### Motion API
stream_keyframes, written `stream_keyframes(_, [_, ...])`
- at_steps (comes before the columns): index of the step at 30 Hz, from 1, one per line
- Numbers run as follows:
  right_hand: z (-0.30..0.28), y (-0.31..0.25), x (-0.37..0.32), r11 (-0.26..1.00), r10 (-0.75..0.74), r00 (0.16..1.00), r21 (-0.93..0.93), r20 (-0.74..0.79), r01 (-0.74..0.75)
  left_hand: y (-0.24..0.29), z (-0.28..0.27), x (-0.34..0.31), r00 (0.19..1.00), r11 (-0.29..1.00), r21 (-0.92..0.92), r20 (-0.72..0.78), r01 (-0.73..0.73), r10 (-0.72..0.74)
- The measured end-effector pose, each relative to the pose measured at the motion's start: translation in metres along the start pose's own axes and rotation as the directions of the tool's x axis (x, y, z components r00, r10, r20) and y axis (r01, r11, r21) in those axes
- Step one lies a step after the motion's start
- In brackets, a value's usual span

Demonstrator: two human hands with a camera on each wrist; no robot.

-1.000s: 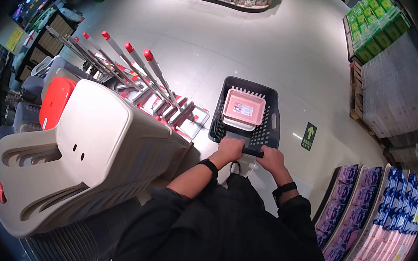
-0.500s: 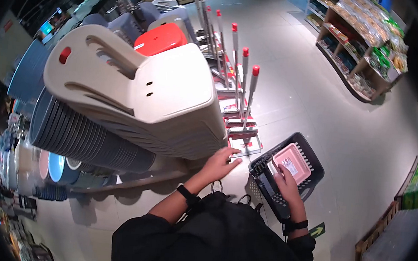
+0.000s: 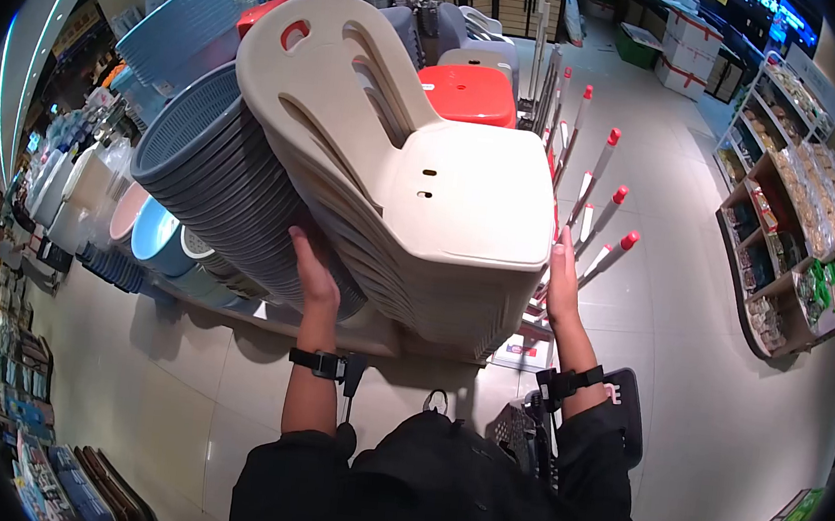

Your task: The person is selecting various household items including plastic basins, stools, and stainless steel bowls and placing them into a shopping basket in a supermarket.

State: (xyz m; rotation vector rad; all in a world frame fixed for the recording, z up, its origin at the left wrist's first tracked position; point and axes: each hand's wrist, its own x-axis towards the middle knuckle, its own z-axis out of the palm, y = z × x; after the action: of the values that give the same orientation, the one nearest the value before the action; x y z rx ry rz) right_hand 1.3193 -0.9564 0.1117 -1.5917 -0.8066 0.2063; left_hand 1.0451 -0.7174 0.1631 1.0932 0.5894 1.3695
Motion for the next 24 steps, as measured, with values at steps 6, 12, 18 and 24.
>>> stream_keyframes(6, [0.017, 0.009, 0.037, 0.93, 0.187, 0.982, 0.322, 0.002, -0.178, -0.015, 0.008, 0.052, 0.989, 0.978, -0.145, 0.019, 0.149, -0.148])
stream_keyframes(12, [0.021, -0.001, 0.036, 0.897, 0.264, 0.964, 0.372, -0.017, -0.24, -0.093, -0.042, 0.077, 0.964, 0.958, -0.105, 0.022, 0.265, -0.264])
stream_keyframes(18, [0.024, -0.01, 0.034, 0.915, 0.244, 0.969, 0.343, -0.047, -0.214, -0.137, -0.083, 0.081, 0.917, 0.968, -0.178, 0.387, 0.179, -0.098])
stream_keyframes(24, [0.011, -0.011, -0.002, 0.955, 0.213, 0.976, 0.224, -0.051, -0.197, -0.126, -0.102, 0.048, 0.893, 0.956, -0.221, 0.444, 0.192, -0.077])
